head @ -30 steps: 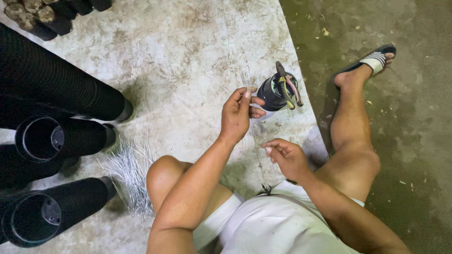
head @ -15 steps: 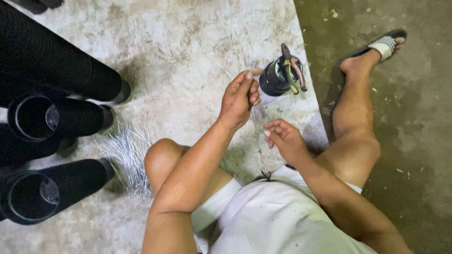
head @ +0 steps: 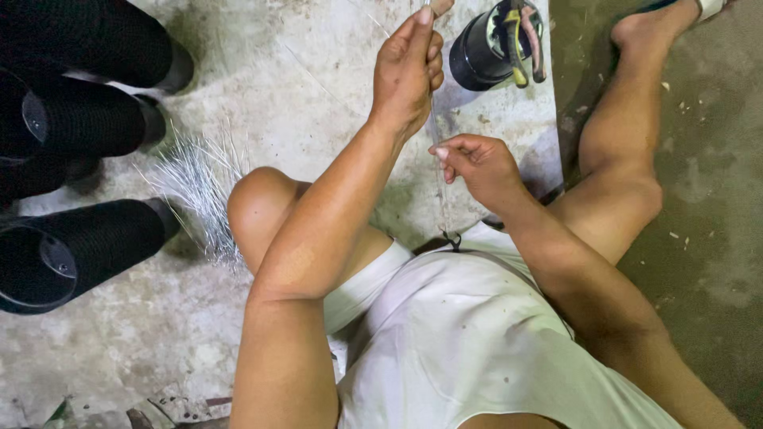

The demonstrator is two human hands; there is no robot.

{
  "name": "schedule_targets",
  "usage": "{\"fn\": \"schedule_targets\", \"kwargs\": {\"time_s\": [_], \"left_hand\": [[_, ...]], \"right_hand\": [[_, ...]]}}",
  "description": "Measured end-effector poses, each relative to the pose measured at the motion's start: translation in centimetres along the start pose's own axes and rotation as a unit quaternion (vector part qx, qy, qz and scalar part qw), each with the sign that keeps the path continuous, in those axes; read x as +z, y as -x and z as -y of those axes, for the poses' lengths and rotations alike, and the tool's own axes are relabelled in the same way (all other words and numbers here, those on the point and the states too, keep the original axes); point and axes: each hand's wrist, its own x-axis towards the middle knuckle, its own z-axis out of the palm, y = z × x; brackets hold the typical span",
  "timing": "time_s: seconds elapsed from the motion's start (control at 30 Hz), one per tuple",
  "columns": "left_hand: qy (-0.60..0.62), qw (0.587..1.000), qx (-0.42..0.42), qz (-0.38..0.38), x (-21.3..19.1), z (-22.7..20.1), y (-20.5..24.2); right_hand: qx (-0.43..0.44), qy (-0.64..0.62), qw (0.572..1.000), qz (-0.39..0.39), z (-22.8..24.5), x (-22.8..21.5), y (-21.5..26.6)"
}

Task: The person sits on the floor and repeatedly pulls thin transparent fibers from a bundle, aligns them, and cuts them to length using a knife. The cut pieces are placed into a black cylindrical container nearby.

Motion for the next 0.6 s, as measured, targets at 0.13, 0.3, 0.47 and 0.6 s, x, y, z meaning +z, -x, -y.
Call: {"fn": "schedule_targets", "kwargs": {"time_s": [0.13,0.3,0.47,0.6], "left_hand": [[0.021,0.999,0.018,-0.024,-1.0,1.1,-1.6],[0.038,0.996,0.044,-0.066,-2.6,3.3,-3.5],[0.06,0.993,0.07,-0.075,-4.6,5.6,-4.7],[0.018,0.992,0.109,-0.055,-6.1,6.9,-5.6]], "right_hand": [[-0.026,0.001,1.0,0.004,0.2,-0.4,-0.5],[-0.031,-0.007,0.999,0.016,0.4,-0.6,-1.0],[-0.038,-0.003,0.999,0.022,0.3,-0.7,-1.2],[-0.044,-0.014,0.999,0.027,0.3,-0.6,-1.6]]}}
